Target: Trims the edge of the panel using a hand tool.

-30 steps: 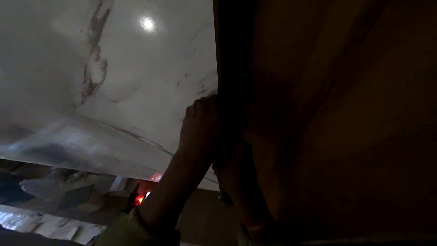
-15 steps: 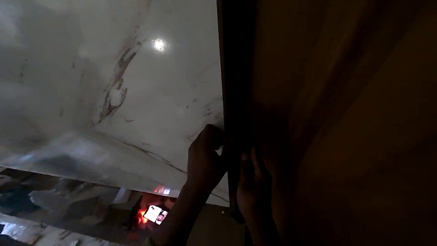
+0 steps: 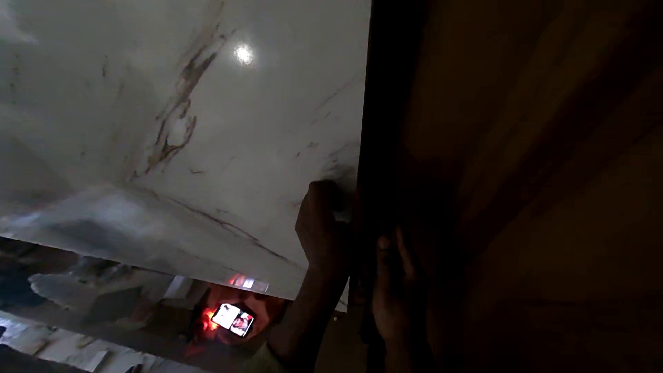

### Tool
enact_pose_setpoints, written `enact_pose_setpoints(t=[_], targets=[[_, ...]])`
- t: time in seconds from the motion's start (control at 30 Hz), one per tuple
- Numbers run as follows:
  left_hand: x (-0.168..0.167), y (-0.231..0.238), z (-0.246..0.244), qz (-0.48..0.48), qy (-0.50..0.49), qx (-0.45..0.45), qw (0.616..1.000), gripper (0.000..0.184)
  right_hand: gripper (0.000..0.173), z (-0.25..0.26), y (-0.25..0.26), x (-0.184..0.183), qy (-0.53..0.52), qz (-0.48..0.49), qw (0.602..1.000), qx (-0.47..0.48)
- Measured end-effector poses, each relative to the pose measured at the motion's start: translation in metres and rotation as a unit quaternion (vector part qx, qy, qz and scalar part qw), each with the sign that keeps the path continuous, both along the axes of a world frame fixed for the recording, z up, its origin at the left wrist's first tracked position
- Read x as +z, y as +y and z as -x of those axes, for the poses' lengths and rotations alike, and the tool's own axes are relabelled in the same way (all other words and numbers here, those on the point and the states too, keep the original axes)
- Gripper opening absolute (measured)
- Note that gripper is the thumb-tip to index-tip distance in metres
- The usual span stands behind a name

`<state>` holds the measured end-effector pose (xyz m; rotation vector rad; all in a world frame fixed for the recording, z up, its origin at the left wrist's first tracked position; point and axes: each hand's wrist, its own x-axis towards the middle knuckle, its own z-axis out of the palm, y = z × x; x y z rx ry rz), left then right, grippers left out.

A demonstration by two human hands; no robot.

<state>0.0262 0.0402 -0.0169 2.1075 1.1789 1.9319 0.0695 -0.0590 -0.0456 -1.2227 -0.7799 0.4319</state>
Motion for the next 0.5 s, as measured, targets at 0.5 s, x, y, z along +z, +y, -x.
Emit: enact_pose_setpoints(t=[0.5], targets=[[0.0,-0.012,0.032,0.065,0.065,-0.186,0.978,0.037,0.018,-0.007,0.005,-0.008,-0.097,0.022,0.994,0.052]])
